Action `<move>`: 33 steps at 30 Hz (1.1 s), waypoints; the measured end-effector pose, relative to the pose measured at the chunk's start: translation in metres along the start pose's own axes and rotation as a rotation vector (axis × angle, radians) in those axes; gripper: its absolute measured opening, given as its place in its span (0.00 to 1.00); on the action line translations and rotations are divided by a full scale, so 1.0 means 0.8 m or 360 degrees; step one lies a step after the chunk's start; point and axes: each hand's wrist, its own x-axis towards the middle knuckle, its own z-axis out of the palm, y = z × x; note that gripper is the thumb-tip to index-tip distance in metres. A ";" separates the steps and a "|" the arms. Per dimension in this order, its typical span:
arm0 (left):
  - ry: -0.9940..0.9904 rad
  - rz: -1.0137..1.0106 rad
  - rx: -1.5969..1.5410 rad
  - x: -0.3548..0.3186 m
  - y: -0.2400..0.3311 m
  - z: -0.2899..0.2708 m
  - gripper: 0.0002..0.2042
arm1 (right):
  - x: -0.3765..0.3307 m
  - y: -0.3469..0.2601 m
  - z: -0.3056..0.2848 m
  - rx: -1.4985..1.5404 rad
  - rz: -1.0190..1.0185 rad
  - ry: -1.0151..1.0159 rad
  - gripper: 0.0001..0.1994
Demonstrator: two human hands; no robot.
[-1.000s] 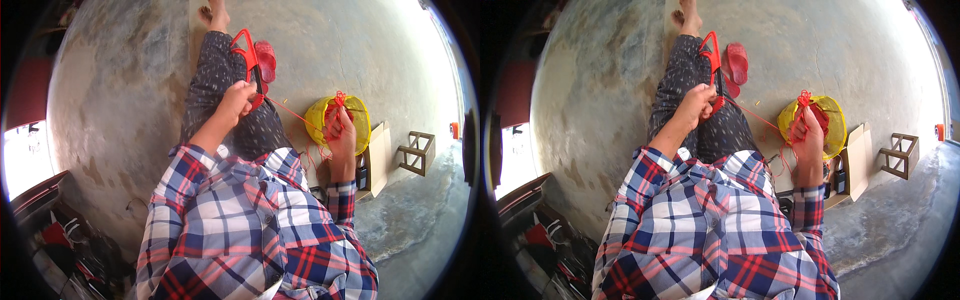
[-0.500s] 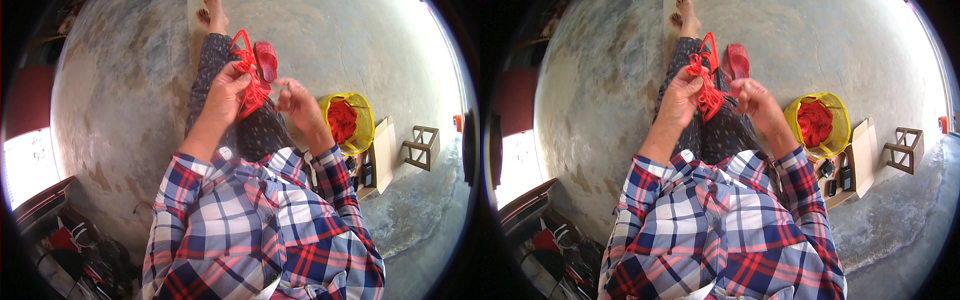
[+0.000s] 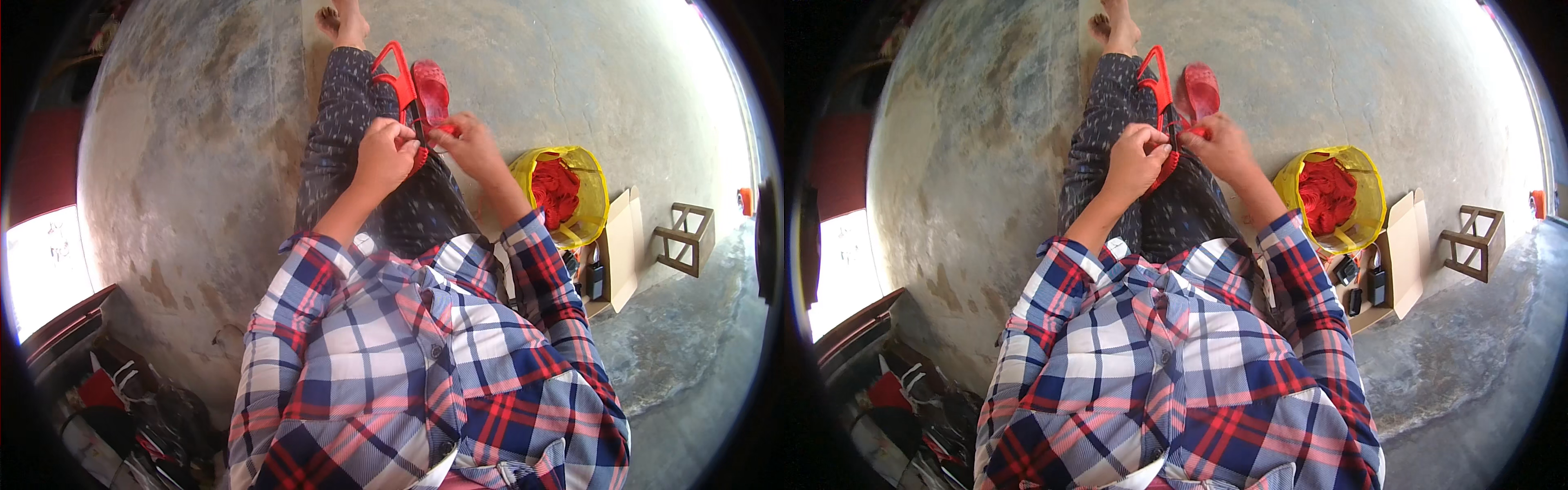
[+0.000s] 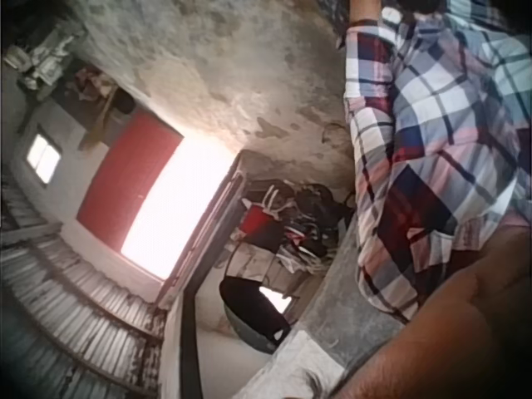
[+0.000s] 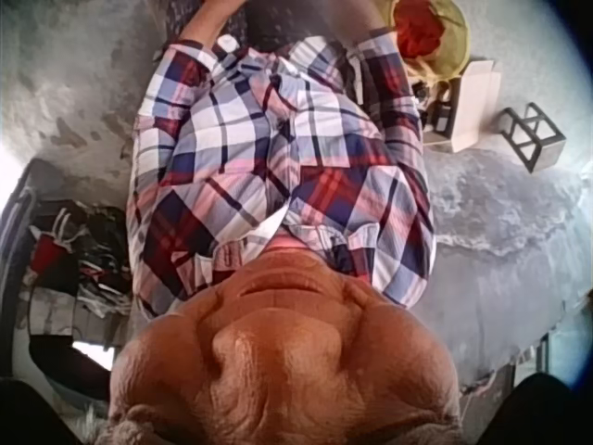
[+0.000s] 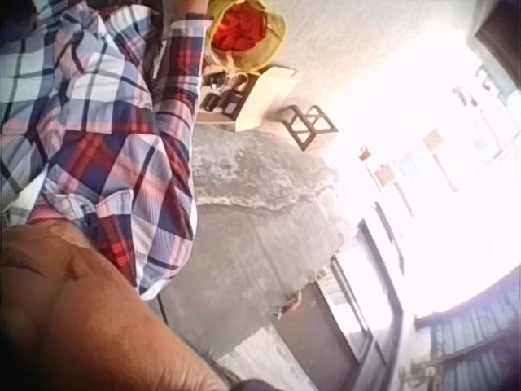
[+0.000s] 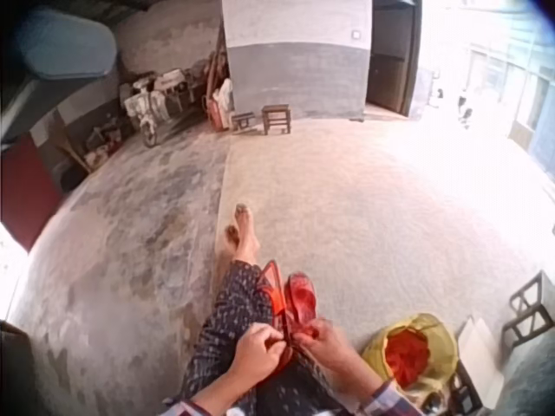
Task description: Winding red rope onto a plastic netting shuttle/shuttle while sitting on the floor.
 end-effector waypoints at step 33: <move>-0.0669 -0.1527 -0.1446 0.007 -0.007 -0.009 0.07 | -0.012 -0.038 0.009 -0.0163 0.0042 -0.0350 0.09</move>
